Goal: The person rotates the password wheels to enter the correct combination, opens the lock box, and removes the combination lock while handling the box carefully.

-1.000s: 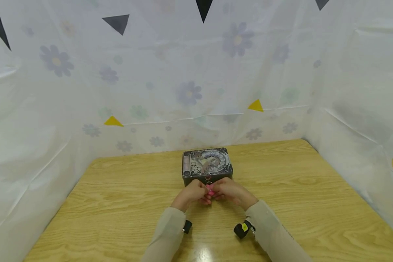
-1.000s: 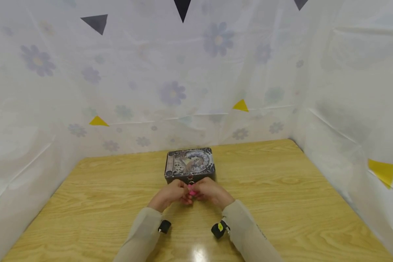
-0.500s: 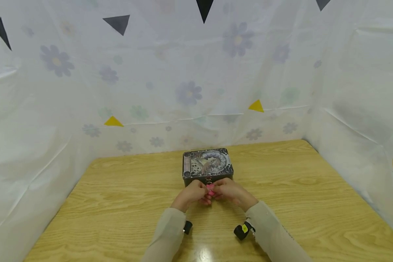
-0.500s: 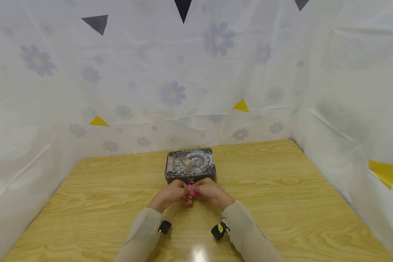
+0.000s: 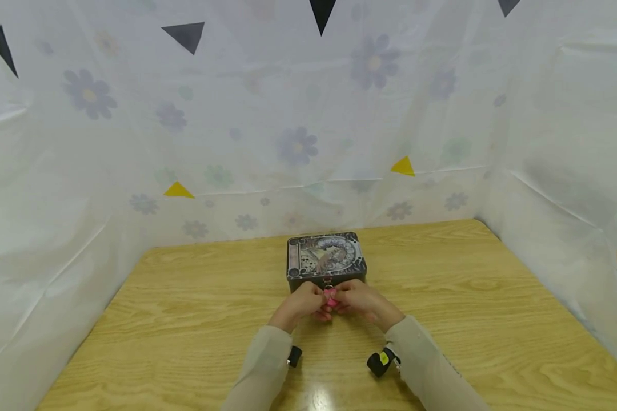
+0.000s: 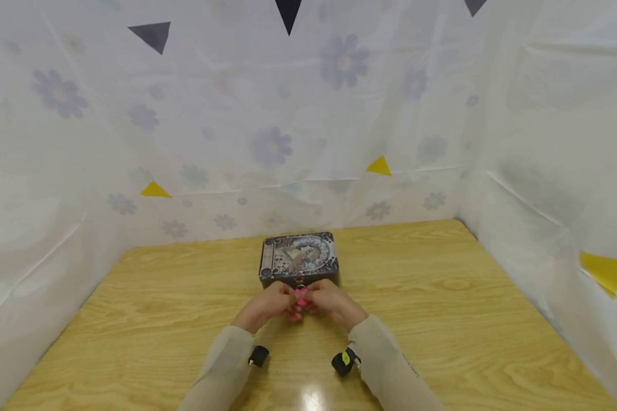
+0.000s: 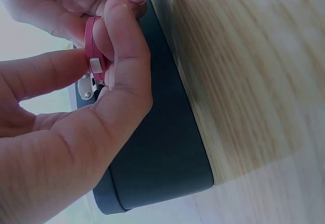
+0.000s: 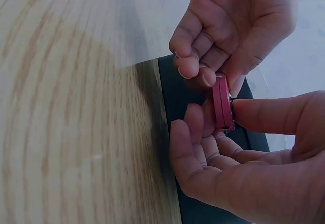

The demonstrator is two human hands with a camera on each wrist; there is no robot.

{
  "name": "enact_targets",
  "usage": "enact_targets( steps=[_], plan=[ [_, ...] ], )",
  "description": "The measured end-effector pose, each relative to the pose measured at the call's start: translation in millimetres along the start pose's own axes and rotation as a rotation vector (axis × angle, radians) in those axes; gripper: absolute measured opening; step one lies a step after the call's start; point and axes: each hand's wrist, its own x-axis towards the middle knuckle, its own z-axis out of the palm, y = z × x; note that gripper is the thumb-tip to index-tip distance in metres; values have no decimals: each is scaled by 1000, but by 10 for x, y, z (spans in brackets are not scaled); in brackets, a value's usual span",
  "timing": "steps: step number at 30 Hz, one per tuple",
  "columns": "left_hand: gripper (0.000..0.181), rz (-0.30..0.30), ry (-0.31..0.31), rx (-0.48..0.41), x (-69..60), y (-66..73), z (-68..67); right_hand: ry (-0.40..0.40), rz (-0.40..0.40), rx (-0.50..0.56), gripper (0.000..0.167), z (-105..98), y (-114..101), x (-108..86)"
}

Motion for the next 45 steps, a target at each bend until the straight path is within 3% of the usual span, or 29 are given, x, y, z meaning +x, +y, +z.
enact_targets(
  steps=[18, 34, 45],
  plan=[
    [22, -2, -15, -1, 17, -14, 20, -17, 20, 64, 26, -4, -42, -32],
    [23, 18, -5, 1, 6, -1, 29, -12, -5, 29, 28, -17, -40, -33],
    [20, 33, -27, -56, 3, -5, 20, -14, -7, 15, 26, -18, -37, -32]
  ],
)
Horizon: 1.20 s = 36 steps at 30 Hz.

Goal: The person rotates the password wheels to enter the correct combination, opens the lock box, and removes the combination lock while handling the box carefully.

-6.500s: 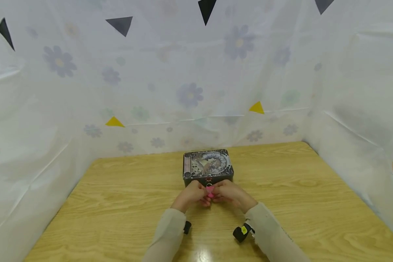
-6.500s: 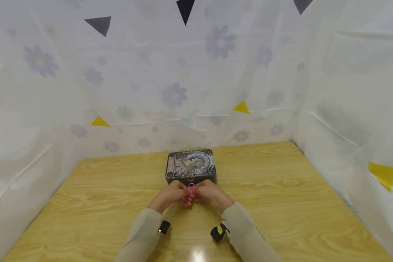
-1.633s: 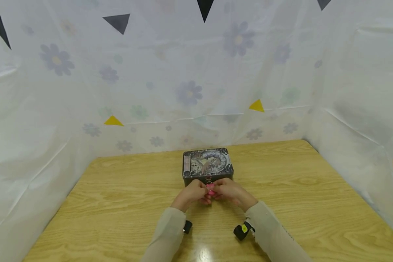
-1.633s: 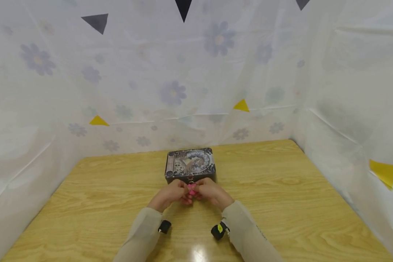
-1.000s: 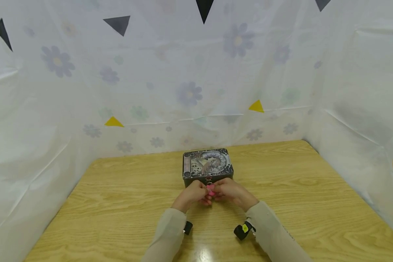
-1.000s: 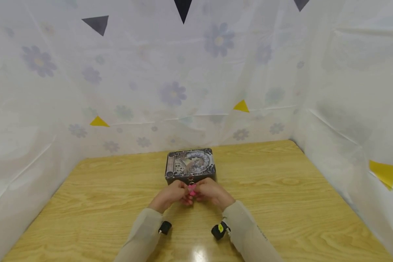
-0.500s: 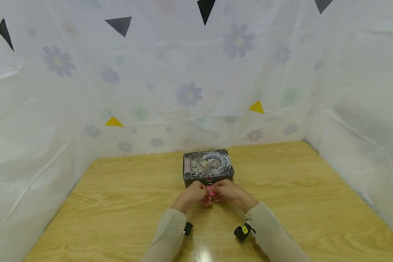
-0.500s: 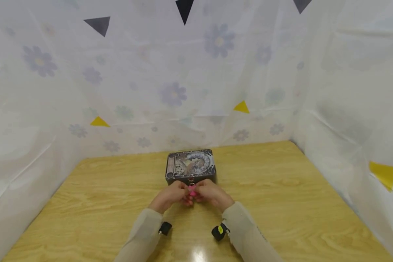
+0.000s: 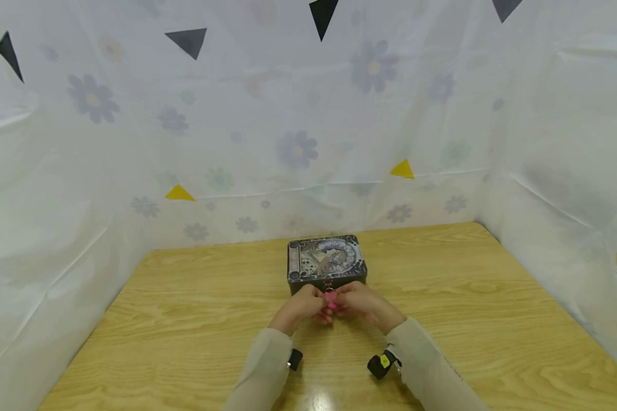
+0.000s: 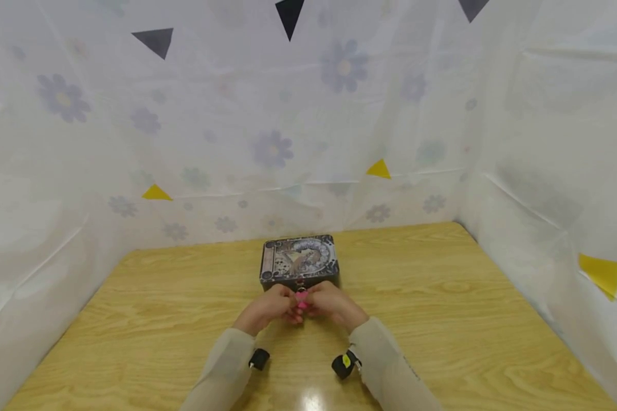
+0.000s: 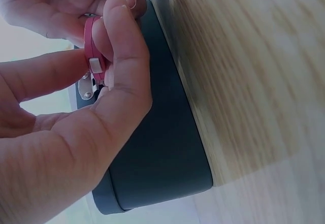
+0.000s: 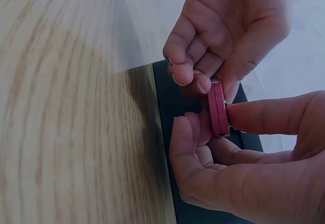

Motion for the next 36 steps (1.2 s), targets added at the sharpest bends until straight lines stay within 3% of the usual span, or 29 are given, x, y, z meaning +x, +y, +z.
enact_targets(
  steps=[36],
  plan=[
    [20, -1, 12, -6, -33, 30, -5, 17, -11, -24, 24, 26, -44, -28]
  ],
)
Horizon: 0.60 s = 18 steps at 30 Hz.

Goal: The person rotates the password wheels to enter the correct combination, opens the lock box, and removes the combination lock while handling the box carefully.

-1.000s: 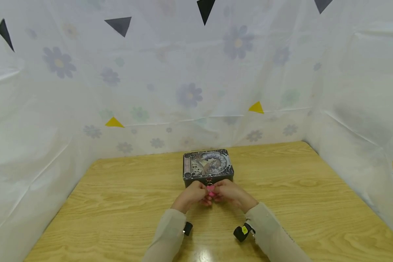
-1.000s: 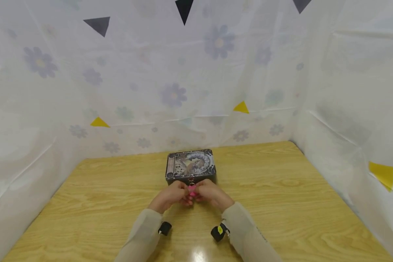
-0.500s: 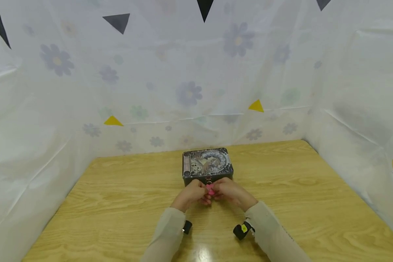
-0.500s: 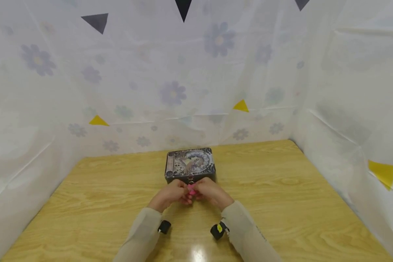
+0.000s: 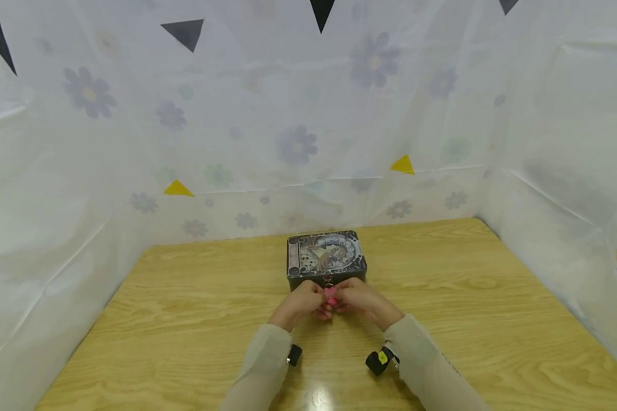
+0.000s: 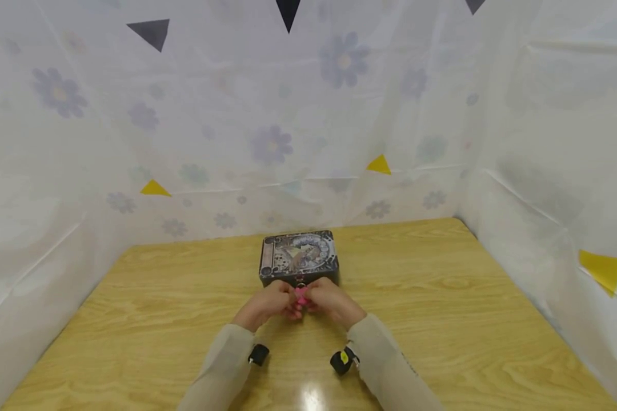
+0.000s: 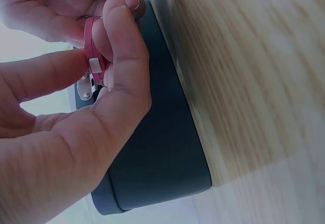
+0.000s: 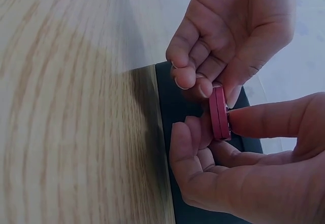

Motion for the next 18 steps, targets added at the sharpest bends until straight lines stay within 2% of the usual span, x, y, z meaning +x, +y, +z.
enact_targets(
  steps=[13, 18],
  plan=[
    [24, 0, -12, -11, 3, -7, -9, 30, 29, -15, 30, -34, 6, 4],
    [25, -8, -24, -2, -11, -7, -8, 12, 33, -25, 31, -42, 1, -19]
  ],
)
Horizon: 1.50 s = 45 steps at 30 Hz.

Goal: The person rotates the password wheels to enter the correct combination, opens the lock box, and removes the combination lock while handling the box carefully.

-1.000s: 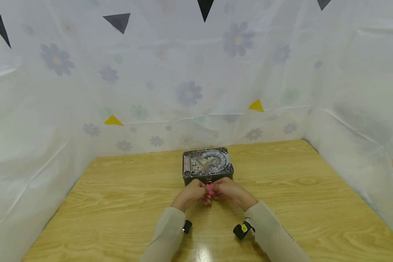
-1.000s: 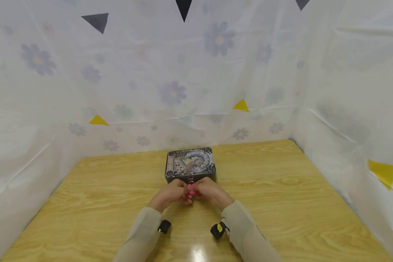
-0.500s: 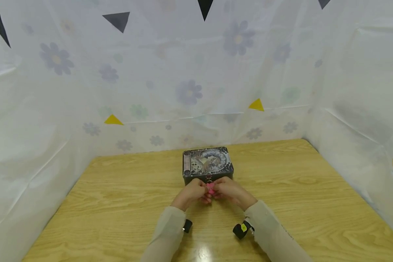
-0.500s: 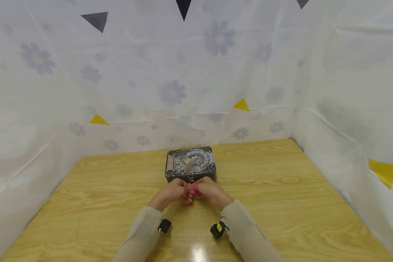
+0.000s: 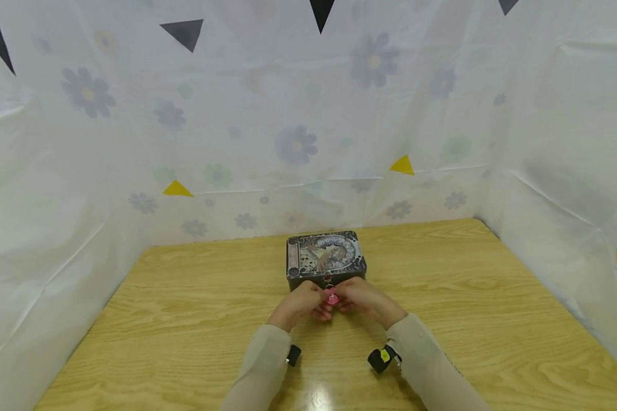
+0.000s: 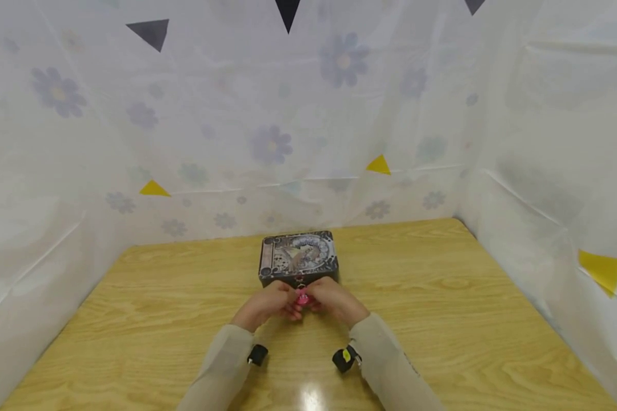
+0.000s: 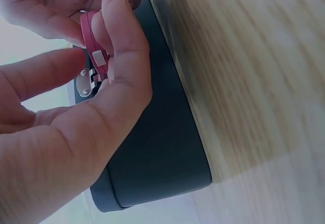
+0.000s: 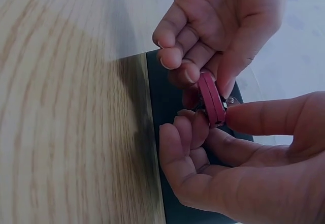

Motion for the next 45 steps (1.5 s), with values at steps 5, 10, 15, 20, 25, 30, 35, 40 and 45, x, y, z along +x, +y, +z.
enact_targets(
  steps=[5, 10, 15, 20, 25, 30, 35, 40, 45],
  plan=[
    [25, -3, -6, 4, -5, 4, -2, -12, -13, 10, 30, -11, -15, -13],
    [25, -3, 4, 5, 15, -4, -5, -33, -31, 8, 28, -27, -24, -23],
    [24, -21, 16, 12, 40, -14, -4, -49, -35, 2, 25, -41, -23, -14],
    [22, -21, 21, 17, 20, -1, 9, -47, -26, -9, 24, -43, -25, -20],
    [22, -16, 26, 24, 9, -2, 25, -45, -23, -17, 29, -31, -24, -38],
    [22, -10, 36, 22, 30, -9, 25, -48, -29, -6, 30, -23, -8, -19],
    [21, -9, 34, 20, 34, -17, 27, -43, -23, -12, 31, -17, 15, 5],
    [21, -2, 28, 4, 34, -24, 27, -20, -27, -30, 29, -11, 33, 18],
    [22, -2, 20, -7, 39, -37, 26, -7, -23, -34, 31, -13, 13, -4]
  ],
)
